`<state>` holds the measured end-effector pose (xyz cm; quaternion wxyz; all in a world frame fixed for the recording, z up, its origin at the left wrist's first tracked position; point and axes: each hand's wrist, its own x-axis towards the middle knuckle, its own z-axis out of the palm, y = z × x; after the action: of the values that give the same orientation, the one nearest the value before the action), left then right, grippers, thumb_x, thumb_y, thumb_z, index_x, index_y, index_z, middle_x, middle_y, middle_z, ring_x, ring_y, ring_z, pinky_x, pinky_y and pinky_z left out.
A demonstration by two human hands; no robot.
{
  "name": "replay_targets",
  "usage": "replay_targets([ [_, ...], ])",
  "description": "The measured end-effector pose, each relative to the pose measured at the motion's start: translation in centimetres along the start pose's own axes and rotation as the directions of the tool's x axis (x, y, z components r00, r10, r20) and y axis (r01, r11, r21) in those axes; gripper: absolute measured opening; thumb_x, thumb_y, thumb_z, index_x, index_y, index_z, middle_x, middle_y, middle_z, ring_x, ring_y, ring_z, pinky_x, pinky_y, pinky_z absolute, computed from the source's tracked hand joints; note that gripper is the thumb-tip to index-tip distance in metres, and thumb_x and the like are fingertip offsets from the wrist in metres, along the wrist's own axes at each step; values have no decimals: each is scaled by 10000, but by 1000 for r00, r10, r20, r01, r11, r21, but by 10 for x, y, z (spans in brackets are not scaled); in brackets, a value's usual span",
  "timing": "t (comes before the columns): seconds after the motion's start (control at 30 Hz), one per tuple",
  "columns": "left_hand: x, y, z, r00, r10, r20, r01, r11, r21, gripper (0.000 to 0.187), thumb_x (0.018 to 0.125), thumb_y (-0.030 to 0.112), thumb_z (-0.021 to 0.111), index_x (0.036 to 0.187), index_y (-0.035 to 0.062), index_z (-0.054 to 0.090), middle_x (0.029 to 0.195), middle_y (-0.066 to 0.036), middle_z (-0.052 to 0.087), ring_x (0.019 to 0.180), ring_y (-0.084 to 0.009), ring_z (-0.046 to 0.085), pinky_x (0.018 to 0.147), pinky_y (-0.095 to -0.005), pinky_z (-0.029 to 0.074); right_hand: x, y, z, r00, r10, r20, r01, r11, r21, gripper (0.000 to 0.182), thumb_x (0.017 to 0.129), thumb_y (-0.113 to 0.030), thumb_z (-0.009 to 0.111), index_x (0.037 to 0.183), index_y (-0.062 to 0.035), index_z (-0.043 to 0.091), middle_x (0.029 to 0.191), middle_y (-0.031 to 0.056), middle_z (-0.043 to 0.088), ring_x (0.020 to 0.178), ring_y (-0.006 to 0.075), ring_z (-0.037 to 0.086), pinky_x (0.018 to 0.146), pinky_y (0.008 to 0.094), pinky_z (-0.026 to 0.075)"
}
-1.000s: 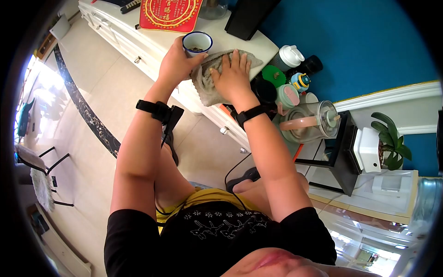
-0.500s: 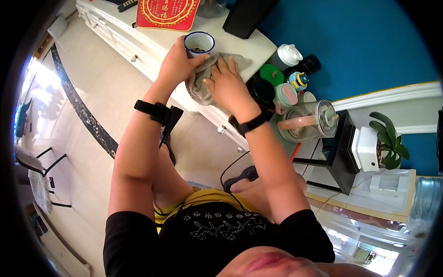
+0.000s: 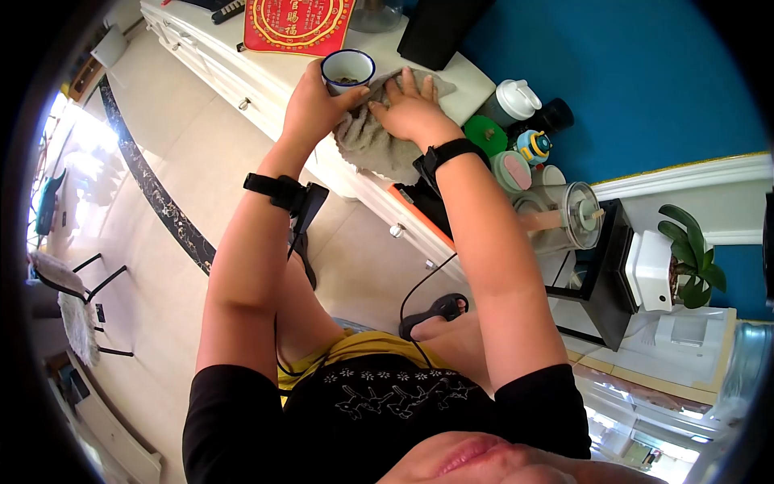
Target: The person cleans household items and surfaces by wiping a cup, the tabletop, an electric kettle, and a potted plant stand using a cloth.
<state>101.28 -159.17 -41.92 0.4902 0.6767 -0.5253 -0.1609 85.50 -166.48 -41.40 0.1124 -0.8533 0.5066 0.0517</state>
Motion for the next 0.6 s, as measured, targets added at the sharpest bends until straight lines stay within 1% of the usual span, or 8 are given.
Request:
replay_targets([
  [0.1,3,-10,5,999,40,-16,-39,998,41,701,754,352,843,1259,-5,513,1063,-180,689,942,-268,687,796,-372,545,0,-3,2,995,78,-56,-80,997,-22,730,967,-579,370,1558,-164,264,1642,173,36,1462,527,8,1199,529,39],
  [0.17,3,-12,6,999,51,-10,-51,999,-17,685,759,336,842,1256,0,511,1029,-162,696,888,-242,692,723,-355,553,-4,-9,0,981,189,-43,-191,981,-39,751,959,-591,380,1559,-155,260,1627,225,46,1443,565,42,1189,558,59],
  [0.2,2,-13,7,998,62,-9,-62,998,-30,668,763,323,841,1253,9,514,1018,-153,698,859,-218,691,663,-337,550,-3,-10,3,982,186,-42,-188,981,-43,751,959,-591,380,1559,-155,260,1627,225,46,1443,565,42,1189,558,59],
  [0.23,2,-15,7,998,59,-12,-60,998,-32,668,763,323,841,1253,9,514,1018,-153,698,859,-218,691,663,-337,550,-3,-10,6,976,214,-46,-217,975,-55,760,955,-593,387,1558,-148,258,1620,244,52,1434,578,59,1185,565,67],
  [0.33,0,-14,6,998,62,-9,-62,998,-14,669,759,326,843,1256,19,518,1013,-147,700,872,-228,691,706,-348,549,-13,-10,7,973,225,-55,-228,972,-55,781,946,-606,401,1554,-134,267,1609,272,70,1424,592,80,1181,576,80],
  [0.4,-2,-9,2,998,60,25,-60,998,15,686,747,328,850,1265,23,519,1038,-151,697,923,-243,684,783,-357,538,-25,-9,6,976,209,-63,-212,976,-45,793,940,-616,409,1550,-127,277,1605,279,81,1423,593,85,1180,579,83],
  [0.57,-7,-3,0,989,77,124,-73,997,-32,716,738,339,850,1284,21,513,1080,-170,687,989,-271,666,859,-365,515,-53,-6,16,994,74,-84,-85,988,-132,844,909,-676,425,1536,-121,317,1602,272,113,1430,577,88,1185,574,85],
  [0.6,-8,-1,1,987,67,149,-66,998,-17,724,737,343,848,1290,20,510,1092,-177,683,999,-281,662,864,-367,512,-58,-5,19,991,38,-127,-55,990,-130,850,898,-676,449,1517,-101,356,1596,272,143,1425,572,123,1187,566,99],
])
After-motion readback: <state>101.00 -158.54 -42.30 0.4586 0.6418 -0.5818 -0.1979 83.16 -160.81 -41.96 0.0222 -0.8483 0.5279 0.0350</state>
